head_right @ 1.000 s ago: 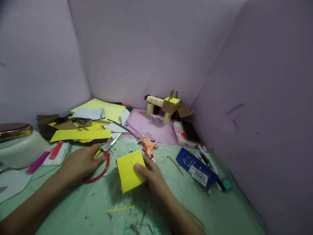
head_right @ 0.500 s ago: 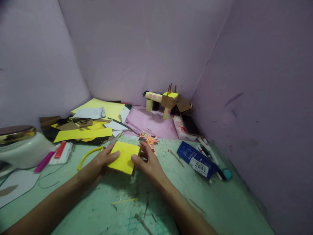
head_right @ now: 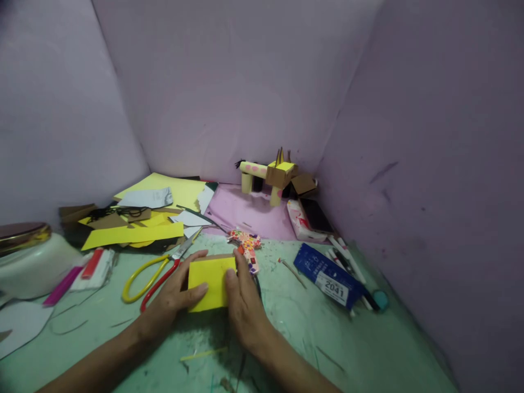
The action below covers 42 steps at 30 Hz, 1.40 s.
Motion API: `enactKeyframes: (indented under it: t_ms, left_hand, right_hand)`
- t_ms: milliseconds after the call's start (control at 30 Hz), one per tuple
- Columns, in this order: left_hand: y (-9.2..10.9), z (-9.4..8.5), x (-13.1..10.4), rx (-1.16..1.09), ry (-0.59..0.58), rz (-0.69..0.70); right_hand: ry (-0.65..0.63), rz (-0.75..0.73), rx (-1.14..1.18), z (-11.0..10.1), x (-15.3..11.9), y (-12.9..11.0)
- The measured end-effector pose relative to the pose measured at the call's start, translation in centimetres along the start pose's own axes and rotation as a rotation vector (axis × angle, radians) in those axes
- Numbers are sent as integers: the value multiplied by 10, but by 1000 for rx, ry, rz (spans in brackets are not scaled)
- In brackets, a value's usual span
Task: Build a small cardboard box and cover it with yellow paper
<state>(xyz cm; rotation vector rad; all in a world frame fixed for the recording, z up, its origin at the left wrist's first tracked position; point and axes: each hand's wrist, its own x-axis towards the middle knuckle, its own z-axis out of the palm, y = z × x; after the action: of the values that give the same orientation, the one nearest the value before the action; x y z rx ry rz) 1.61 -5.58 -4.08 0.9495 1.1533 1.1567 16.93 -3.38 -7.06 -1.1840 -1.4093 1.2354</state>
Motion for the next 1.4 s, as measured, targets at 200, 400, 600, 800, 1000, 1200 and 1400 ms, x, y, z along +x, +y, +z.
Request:
enactKeyframes:
  t_ms: [200, 400, 600, 800, 1000, 1200, 1400]
  left_hand:
    - [3, 1, 2, -128, 52, -21]
    - [10, 3, 2, 88, 86, 25]
    - [-10, 0, 10, 627, 176, 215]
    - [-6, -8, 15, 708, 117, 351]
    - [0, -12, 13, 887, -94, 366]
    - [-1, -28, 16, 684, -102, 342]
    - [7, -36, 11, 795, -182, 364]
  right_hand:
    - [63, 5, 153, -10, 9, -7]
    - [442, -520, -117, -33, 6, -23]
    - [-172, -725, -579, -12, 1, -26]
    - [-446, -480, -939, 6, 9, -39]
    - [-430, -437, -813, -4, 10, -35]
    - [-40, -350, -343, -34, 12, -14]
    - [29, -217, 75, -41, 13, -21]
